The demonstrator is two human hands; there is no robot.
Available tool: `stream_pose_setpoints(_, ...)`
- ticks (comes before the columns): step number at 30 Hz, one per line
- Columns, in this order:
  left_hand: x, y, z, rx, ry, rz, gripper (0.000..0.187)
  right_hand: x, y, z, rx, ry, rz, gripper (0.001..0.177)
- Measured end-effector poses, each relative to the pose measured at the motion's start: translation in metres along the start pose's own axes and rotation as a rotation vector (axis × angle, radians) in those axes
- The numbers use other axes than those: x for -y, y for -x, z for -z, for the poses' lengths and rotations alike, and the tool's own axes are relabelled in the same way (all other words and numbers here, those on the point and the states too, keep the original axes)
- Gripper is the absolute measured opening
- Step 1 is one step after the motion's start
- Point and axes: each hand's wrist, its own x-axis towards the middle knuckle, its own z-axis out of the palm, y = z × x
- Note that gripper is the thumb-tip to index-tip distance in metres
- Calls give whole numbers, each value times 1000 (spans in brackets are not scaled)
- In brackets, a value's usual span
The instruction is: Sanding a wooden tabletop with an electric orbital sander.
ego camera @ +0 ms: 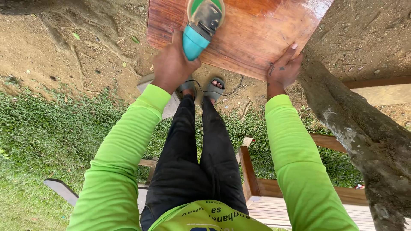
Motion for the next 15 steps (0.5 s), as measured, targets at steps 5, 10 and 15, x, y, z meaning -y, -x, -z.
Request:
stream_pose_setpoints(5, 18, 6, -6, -53, -1, -9, 63, -8, -6, -6, 11, -4, -24, 73)
stream_pose_setpoints(10, 35, 1, -8, -234, 75, 99, 59, -7, -6, -4, 26, 51, -25, 79)
stream_pose_setpoints(15, 3, 20, -33, -141, 71, 5, 59, -12, -7, -5, 64, 8, -38, 83)
